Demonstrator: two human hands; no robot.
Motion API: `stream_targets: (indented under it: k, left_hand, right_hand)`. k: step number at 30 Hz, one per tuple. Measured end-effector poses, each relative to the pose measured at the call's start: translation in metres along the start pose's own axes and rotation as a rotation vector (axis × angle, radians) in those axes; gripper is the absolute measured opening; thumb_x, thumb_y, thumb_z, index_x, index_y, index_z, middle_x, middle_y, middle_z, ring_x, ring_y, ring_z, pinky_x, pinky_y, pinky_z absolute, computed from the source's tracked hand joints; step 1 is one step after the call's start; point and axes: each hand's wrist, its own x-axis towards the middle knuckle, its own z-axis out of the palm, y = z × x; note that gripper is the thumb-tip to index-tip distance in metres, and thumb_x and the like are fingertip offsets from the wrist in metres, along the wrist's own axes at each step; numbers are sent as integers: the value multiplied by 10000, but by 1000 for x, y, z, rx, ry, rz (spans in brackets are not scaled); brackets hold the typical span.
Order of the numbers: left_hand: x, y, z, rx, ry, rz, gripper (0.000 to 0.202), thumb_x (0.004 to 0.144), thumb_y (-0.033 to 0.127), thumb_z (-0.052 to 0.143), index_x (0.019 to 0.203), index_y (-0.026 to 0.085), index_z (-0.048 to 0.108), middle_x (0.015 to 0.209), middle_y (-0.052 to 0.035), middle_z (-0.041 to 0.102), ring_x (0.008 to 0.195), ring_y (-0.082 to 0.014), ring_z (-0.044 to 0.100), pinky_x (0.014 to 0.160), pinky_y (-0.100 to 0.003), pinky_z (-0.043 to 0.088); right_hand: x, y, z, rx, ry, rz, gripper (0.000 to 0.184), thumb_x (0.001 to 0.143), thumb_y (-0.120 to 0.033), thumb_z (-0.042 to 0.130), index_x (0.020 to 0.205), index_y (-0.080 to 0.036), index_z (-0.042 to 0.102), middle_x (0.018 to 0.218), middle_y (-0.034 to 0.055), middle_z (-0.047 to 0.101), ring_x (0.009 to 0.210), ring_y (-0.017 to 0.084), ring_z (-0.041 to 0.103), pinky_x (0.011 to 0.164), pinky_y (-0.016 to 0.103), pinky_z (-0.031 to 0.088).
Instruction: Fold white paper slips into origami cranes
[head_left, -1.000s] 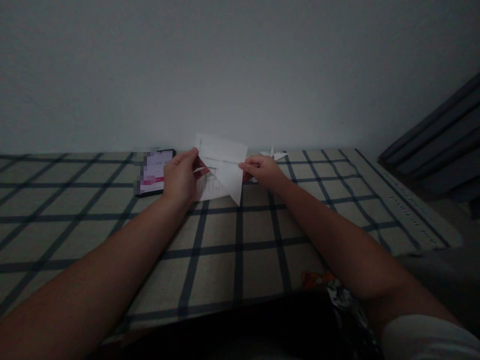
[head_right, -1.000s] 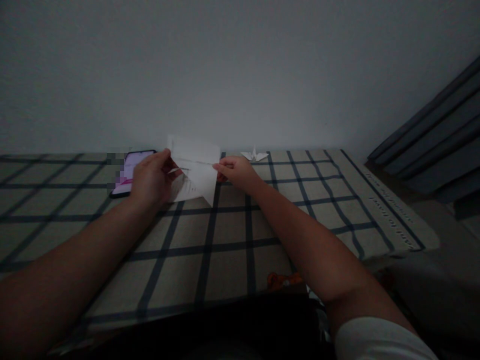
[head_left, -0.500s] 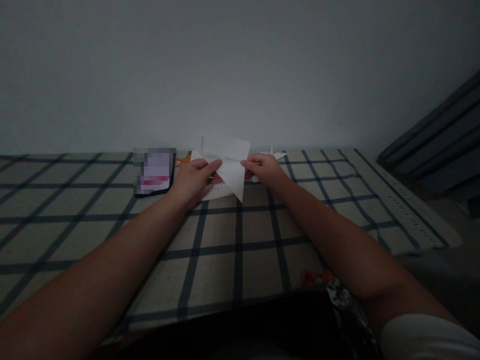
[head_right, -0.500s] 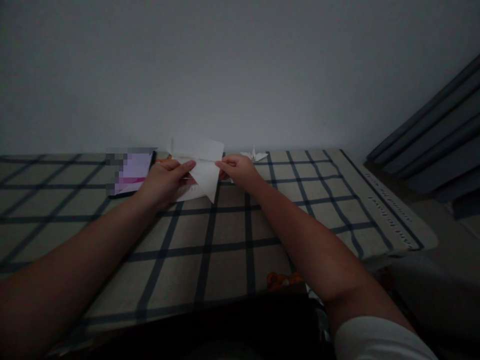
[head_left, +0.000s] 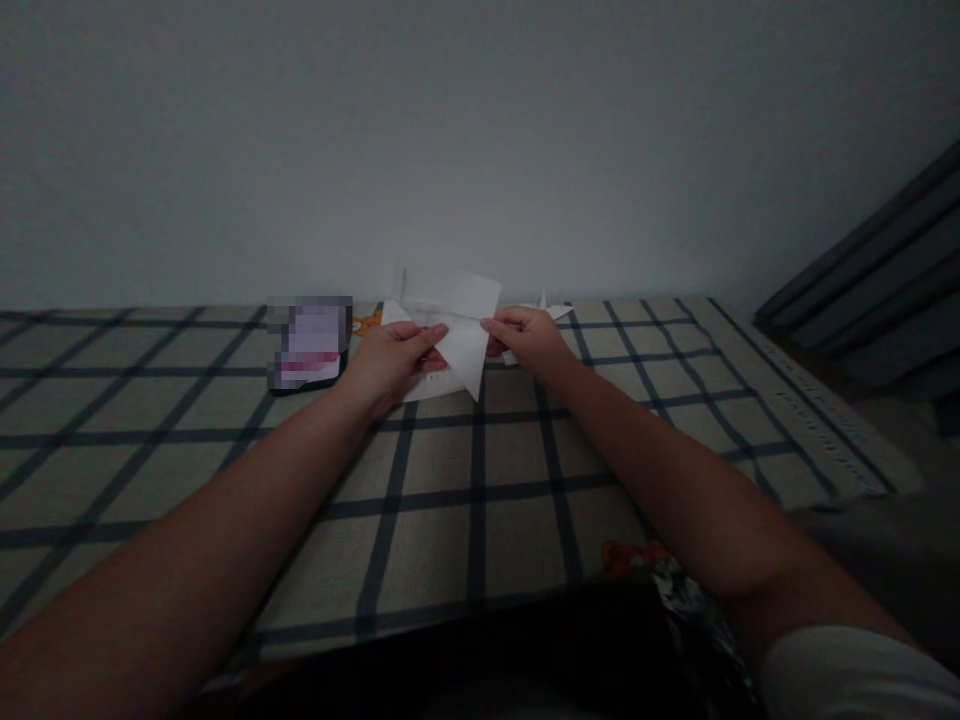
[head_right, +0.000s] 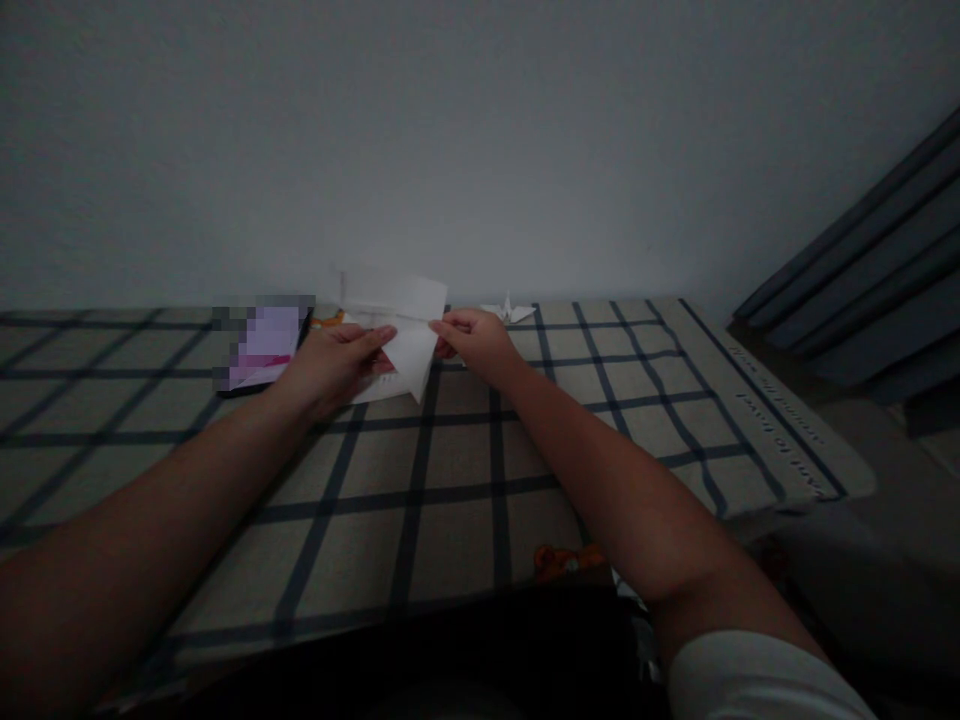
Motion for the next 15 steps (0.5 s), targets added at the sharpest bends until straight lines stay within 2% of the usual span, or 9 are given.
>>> stream_targets:
  k: [5, 11, 15]
  left_hand:
    - [-1, -1, -1, 33, -101, -58, 200, 766, 225, 832, 700, 92, 698, 728, -99, 715, 624, -125, 674, 651, -230, 606]
    - [-1, -4, -2, 9, -110, -47, 184, 754, 207, 830, 678, 103, 698, 767, -109, 738, 665, -143, 709, 694, -248, 619]
    - [-5, -3, 1, 36, -119, -80, 268, 719, 175, 848, 575, 133, 625, 673, -90, 712, 627, -161, 708, 665, -274, 626]
  right_hand:
    - [1, 1, -1, 5, 38, -12, 334, 848, -487, 648, 722, -178, 647, 652, 15, 673, 612, 123, 632, 611, 247, 524]
    - [1, 4, 1, 20, 39, -38, 337, 863, -490, 650, 739, -178, 652, 658, 7, 674, 609, 116, 631, 610, 241, 518]
    - [0, 5, 2, 68, 62, -54, 325, 857, -485, 676, 752, -178, 660, 651, 2, 671, 606, 118, 636, 603, 241, 515]
